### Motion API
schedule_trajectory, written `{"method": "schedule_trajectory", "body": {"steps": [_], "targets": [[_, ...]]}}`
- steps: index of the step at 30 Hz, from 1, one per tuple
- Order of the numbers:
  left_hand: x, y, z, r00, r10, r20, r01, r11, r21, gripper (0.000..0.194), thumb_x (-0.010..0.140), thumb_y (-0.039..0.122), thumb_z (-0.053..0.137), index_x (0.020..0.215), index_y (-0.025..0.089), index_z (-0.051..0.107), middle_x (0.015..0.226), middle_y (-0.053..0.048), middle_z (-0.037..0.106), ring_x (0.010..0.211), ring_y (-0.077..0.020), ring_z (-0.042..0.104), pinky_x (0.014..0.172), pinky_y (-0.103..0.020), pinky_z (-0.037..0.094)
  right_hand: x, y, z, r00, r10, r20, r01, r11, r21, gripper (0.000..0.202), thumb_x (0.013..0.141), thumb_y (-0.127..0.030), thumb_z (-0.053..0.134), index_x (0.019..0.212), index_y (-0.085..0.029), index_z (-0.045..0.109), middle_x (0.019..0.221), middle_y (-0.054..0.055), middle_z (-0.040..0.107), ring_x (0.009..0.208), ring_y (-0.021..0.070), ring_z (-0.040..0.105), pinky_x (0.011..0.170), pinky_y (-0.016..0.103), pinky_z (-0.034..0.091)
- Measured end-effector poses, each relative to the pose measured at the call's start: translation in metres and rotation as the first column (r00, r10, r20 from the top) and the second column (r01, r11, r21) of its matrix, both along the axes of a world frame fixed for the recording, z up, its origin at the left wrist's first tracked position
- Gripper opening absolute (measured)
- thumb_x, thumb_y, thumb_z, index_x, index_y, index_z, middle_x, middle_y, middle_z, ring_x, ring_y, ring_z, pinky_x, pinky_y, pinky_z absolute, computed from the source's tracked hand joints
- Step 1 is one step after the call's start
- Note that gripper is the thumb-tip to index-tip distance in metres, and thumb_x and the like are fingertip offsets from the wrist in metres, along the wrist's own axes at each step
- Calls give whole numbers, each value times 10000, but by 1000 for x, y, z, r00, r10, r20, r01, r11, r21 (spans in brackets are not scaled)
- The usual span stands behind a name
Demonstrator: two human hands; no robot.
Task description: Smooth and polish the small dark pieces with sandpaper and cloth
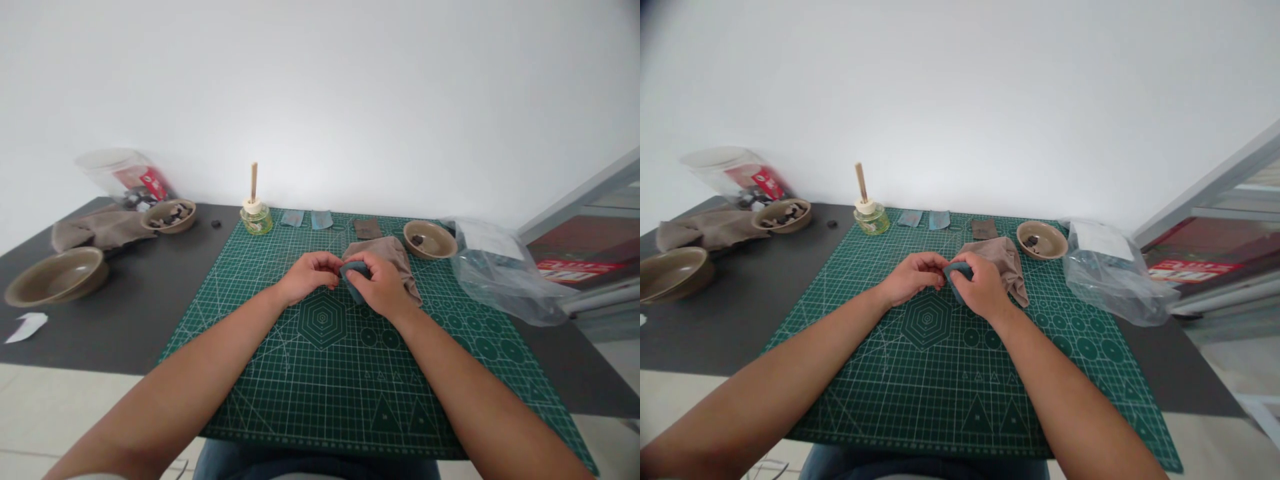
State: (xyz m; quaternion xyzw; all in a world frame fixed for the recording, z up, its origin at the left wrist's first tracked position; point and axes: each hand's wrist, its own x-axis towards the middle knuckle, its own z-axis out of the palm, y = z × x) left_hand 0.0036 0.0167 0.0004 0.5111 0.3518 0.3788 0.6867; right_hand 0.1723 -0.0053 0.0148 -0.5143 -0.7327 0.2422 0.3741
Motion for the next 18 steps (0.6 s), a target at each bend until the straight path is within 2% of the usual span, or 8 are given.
{"method": "schedule_trajectory", "body": {"steps": [7,18], "targets": [[0,0,0,1000,-2,-17,2,1000,18,245,562,72,663,806,95,642,637,3,619,569,-78,545,554,-214,438,3,2,-3,1000,-20,-5,20,999,44,146,735,-190,559,844,-209,654,823,31,698,771,209,635,711,348,491],[0,0,-1,999,-11,-37,13,999,49,241,574,145,729,797,103,645,642,12,612,562,-67,528,545,-205,426,2,1,-3,1000,13,20,-14,999,35,131,743,-198,568,845,-175,648,813,44,694,759,203,631,705,333,475]]}}
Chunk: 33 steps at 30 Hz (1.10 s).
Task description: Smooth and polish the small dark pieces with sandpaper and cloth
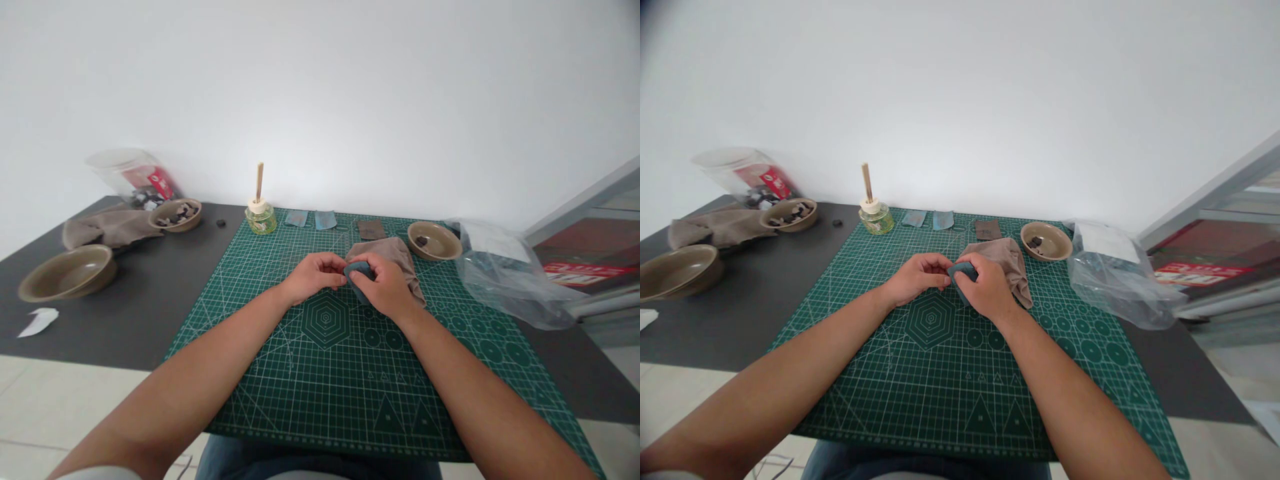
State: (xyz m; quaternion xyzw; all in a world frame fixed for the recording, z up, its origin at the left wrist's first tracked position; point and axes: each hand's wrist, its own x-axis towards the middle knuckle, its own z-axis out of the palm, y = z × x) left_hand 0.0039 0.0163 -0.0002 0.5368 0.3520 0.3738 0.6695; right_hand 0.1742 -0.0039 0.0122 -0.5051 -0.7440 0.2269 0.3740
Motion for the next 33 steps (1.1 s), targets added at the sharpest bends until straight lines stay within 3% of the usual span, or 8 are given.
{"method": "schedule_trajectory", "body": {"steps": [13,33], "targets": [[1,-2,4,1000,-5,-21,4,1000,-18,229,553,97,702,776,119,656,574,31,590,536,-73,513,528,-208,403,5,3,-1,995,-91,-36,93,994,55,134,742,-204,552,826,-196,655,807,37,698,738,199,629,698,345,495],[1,-2,4,998,-21,-53,21,1000,-9,217,554,102,715,765,122,671,594,25,611,541,-69,518,537,-199,416,2,-3,1,992,17,128,-27,997,75,159,767,-209,558,895,-189,650,841,44,711,773,205,647,712,329,479]]}}
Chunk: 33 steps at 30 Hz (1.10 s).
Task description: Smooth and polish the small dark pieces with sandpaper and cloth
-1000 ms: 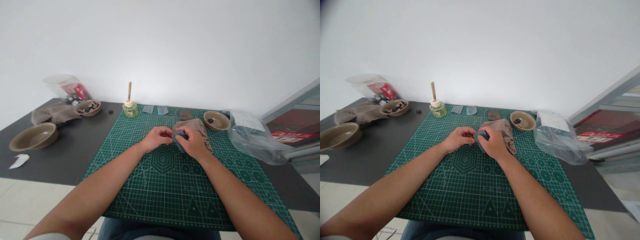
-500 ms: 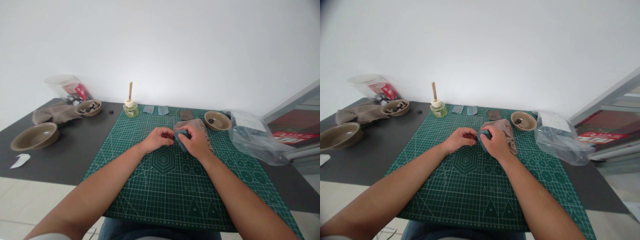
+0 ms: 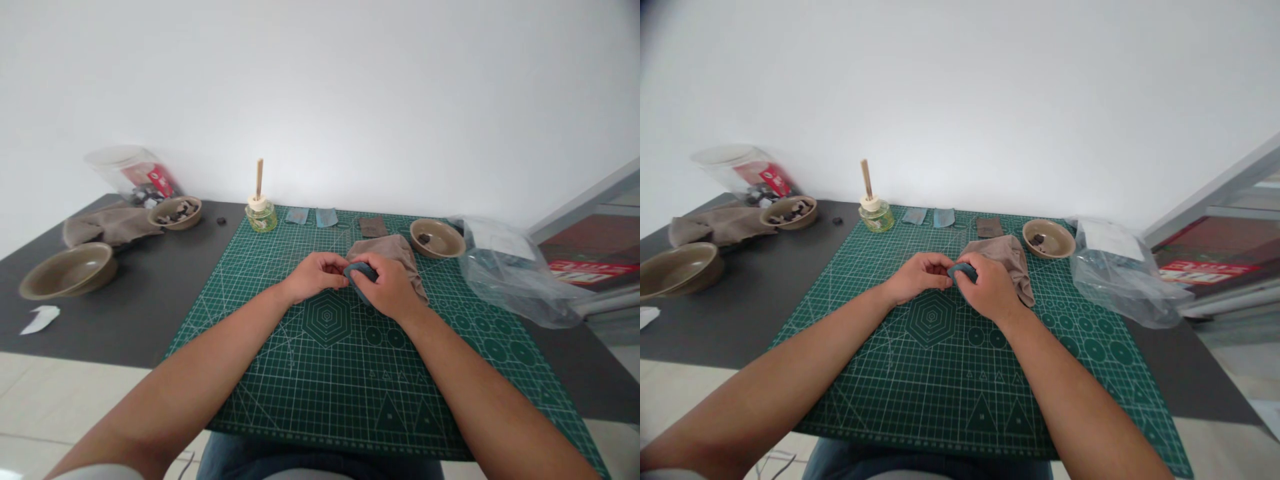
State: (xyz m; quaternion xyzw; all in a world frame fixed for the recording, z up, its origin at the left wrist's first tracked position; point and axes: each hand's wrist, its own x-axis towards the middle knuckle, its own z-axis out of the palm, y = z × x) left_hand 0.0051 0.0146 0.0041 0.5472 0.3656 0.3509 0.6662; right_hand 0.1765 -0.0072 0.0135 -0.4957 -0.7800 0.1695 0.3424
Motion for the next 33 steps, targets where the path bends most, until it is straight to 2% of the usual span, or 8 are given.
{"method": "schedule_trajectory", "body": {"steps": [25,33], "targets": [[1,1,-2,991,-56,-120,66,994,86,177,582,105,684,755,115,652,604,42,584,560,-62,502,558,-194,379,0,0,0,997,31,64,-31,1000,2,136,778,-211,560,874,-178,651,823,42,701,759,198,638,703,317,461],[1,2,-4,991,-58,-117,68,994,86,175,585,104,683,757,115,652,613,37,590,569,-67,513,563,-198,383,0,0,0,998,39,50,-39,999,-2,137,778,-205,562,879,-180,651,834,42,705,763,198,641,703,313,467]]}}
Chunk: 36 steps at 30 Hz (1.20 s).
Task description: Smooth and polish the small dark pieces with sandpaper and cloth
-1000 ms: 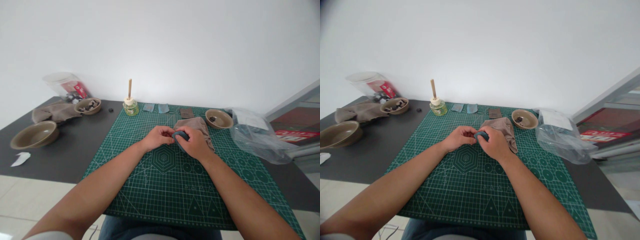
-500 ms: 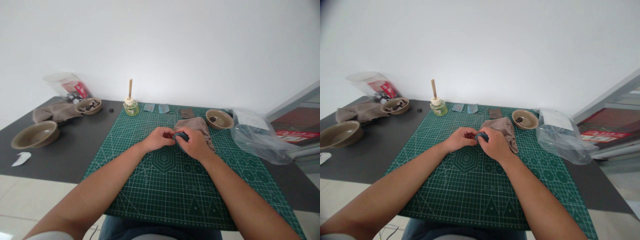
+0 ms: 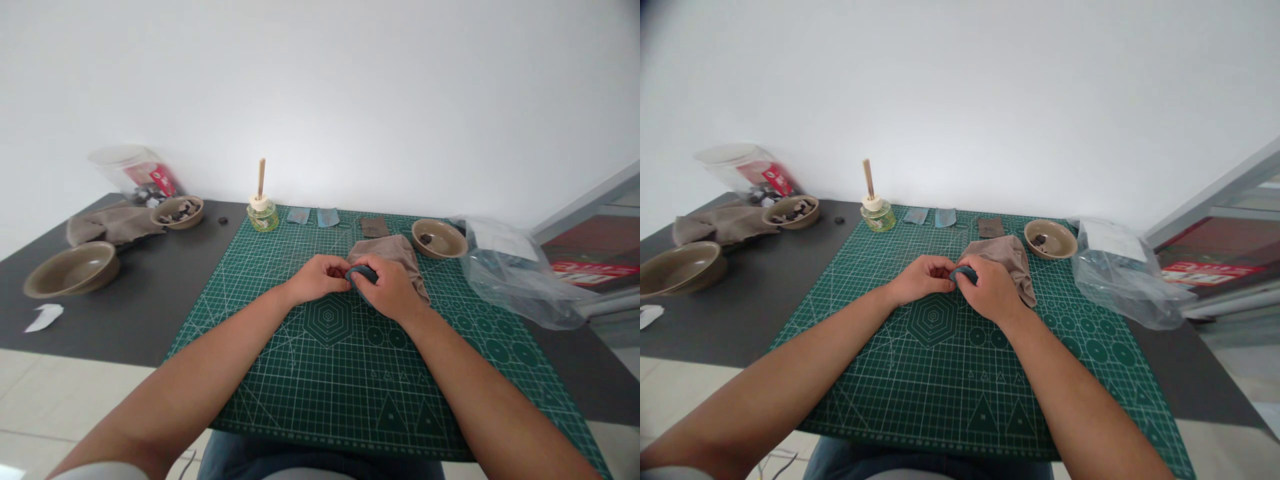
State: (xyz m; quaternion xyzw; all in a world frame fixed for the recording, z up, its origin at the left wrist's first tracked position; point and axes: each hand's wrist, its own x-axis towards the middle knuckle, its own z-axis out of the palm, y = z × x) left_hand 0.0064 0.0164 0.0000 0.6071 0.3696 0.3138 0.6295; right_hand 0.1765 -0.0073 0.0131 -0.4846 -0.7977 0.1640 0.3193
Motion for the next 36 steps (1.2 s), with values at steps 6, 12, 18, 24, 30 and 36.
{"method": "schedule_trajectory", "body": {"steps": [6,12,18,24,30,36], "targets": [[1,-1,1,1000,4,0,-4,1000,4,170,587,100,681,753,115,651,603,42,586,562,-64,509,561,-196,382,0,0,0,1000,2,3,-2,1000,-5,135,779,-213,560,874,-179,650,825,42,702,756,195,638,702,312,464],[0,-1,2,1000,-2,15,2,1000,-3,160,586,84,672,740,119,648,597,50,584,553,-57,505,557,-190,380,1,0,0,1000,1,9,0,1000,-9,132,779,-210,564,879,-182,645,827,38,700,751,190,635,697,307,460],[0,-1,0,1000,-5,9,5,1000,4,171,587,92,676,755,121,656,621,40,597,569,-65,518,564,-196,386,0,0,1,1000,-2,14,3,1000,-11,125,781,-209,566,875,-181,643,824,37,699,749,186,634,697,301,456],[0,-1,-1,1000,-1,0,1,1000,5,168,587,98,680,750,121,650,613,42,588,572,-66,516,572,-197,388,1,-1,2,1000,2,22,-2,1000,-13,126,782,-211,567,876,-183,645,825,38,700,751,188,633,695,300,452],[0,-1,-2,1000,-10,6,10,1000,3,174,593,122,684,763,119,647,629,37,590,578,-67,516,571,-197,388,0,-1,2,1000,-5,22,6,1000,-19,121,779,-206,566,866,-183,647,809,35,699,740,185,633,684,294,448],[0,-1,-1,1000,-9,-17,9,1000,30,162,597,117,679,755,121,646,613,43,581,572,-63,511,567,-192,388,0,0,1,1000,-4,23,4,1000,-14,124,779,-214,565,866,-181,648,800,38,697,729,185,632,680,298,450]]}}
